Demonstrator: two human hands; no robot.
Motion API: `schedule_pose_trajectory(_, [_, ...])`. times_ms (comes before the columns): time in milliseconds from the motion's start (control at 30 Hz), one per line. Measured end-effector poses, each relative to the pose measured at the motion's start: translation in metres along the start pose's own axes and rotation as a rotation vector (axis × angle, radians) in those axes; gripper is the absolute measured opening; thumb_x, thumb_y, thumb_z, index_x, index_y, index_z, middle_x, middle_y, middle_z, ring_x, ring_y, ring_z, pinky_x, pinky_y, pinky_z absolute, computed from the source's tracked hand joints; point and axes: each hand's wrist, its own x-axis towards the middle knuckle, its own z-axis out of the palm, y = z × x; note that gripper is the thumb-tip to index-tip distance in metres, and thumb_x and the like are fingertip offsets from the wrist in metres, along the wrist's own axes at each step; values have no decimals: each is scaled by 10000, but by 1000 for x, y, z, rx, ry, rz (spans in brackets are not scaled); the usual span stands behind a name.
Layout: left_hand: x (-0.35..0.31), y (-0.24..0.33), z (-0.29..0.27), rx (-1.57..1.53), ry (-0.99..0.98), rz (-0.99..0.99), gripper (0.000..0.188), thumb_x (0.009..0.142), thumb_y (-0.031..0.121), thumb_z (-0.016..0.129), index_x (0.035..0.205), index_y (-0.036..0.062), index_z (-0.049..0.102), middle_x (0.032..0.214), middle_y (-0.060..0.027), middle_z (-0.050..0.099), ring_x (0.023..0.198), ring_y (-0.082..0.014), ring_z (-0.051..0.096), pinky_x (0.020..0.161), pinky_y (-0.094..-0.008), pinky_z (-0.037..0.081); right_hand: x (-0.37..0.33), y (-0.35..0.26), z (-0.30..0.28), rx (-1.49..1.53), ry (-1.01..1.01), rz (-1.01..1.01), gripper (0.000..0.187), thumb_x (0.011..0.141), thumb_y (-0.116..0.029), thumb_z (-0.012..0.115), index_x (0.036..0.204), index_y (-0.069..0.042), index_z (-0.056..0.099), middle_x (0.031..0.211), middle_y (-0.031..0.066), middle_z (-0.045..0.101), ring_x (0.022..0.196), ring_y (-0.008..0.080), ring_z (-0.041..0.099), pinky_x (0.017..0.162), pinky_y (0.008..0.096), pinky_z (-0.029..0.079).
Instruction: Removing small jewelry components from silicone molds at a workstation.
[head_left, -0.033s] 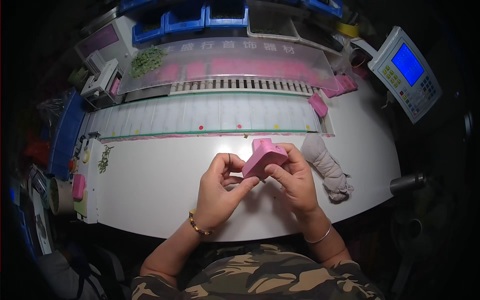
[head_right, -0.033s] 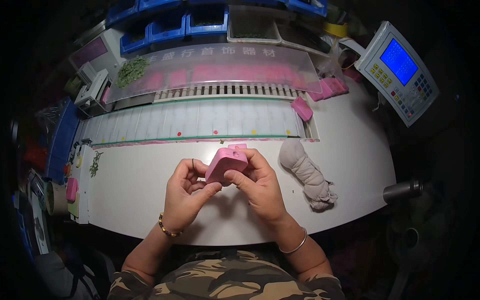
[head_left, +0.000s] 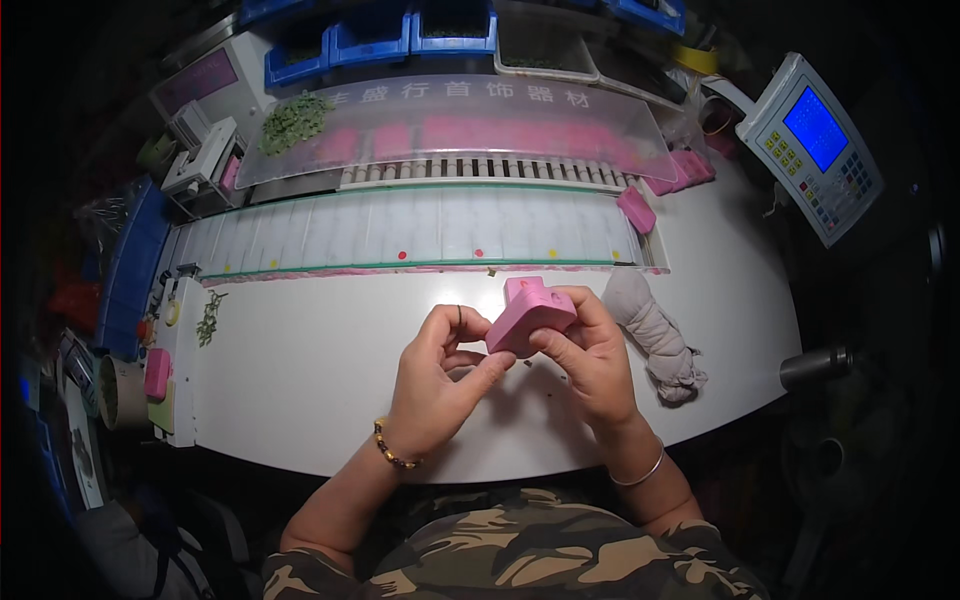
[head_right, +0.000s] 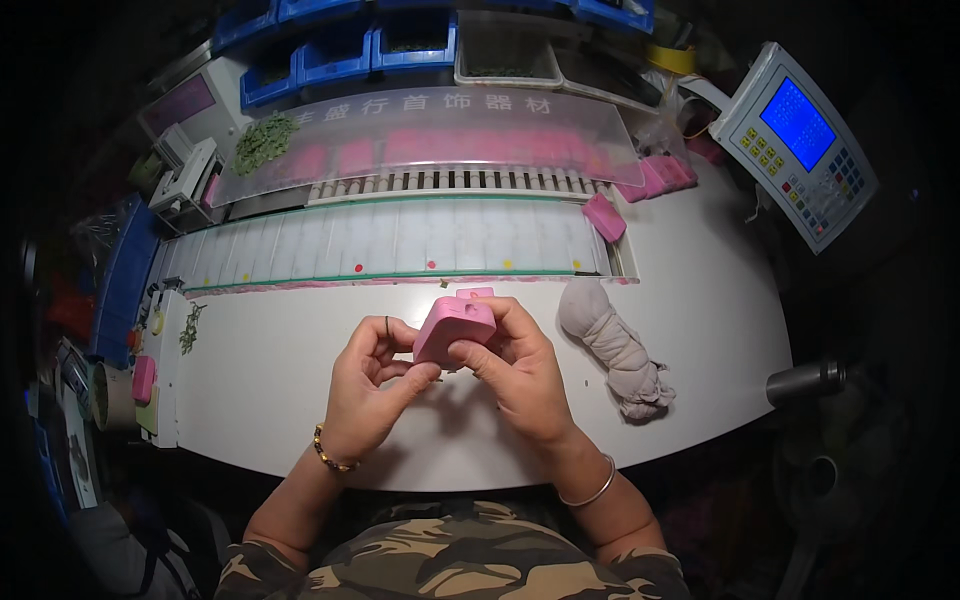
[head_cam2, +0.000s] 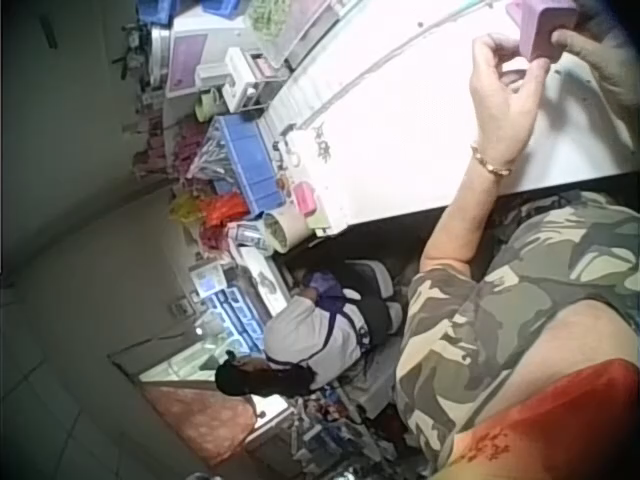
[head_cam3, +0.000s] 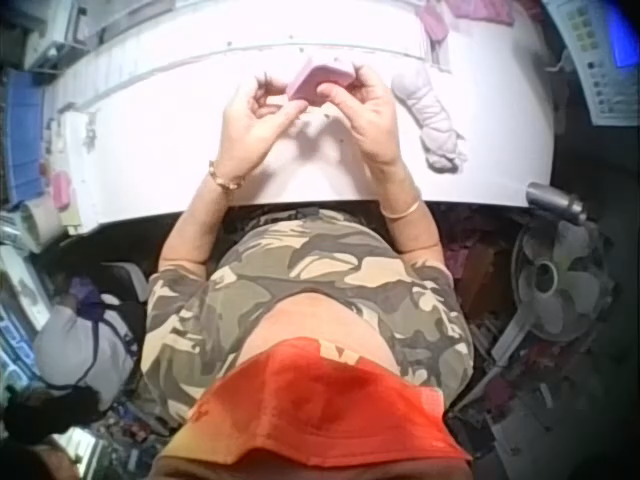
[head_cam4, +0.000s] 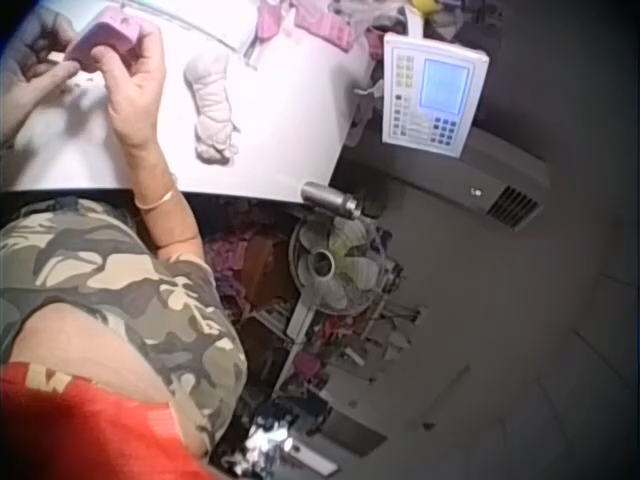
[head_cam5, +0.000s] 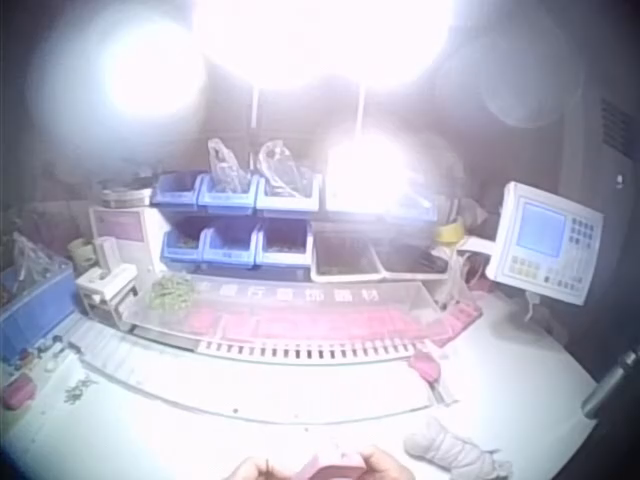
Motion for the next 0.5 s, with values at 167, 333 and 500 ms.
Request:
schedule_pose_trajectory(167, [8, 24, -18, 65, -38, -31, 301, 1000, 2, 438, 1294, -32, 498, 1420, -172, 506, 1147, -224, 637, 797, -266, 586, 6, -10, -9, -550, 7, -294, 301, 865, 61, 641, 1153, -15, 601, 1078, 71, 630, 980, 163, 631, 849, 294, 529])
schedule_pose_trajectory(333, [9, 33, -27, 175, -186, -90, 328, 981, -15, 462, 1299, -21, 539, 1466, -178, 479, 1065, -220, 689, 722, -239, 587, 10, -18, -16, -901, -22, -467, 324, 805, 92, 634, 1100, -41, 652, 1044, 112, 661, 942, 253, 665, 809, 343, 538])
schedule_pose_trajectory(500, [12, 36, -15, 674, -290, 327, 510, 887, 6, 633, 1381, -7, 508, 1468, -178, 493, 1159, -233, 645, 845, -301, 555, 6, -16, -13, -1014, -126, -481, 384, 741, 97, 661, 1088, -69, 680, 1025, 133, 680, 923, 322, 657, 822, 386, 535])
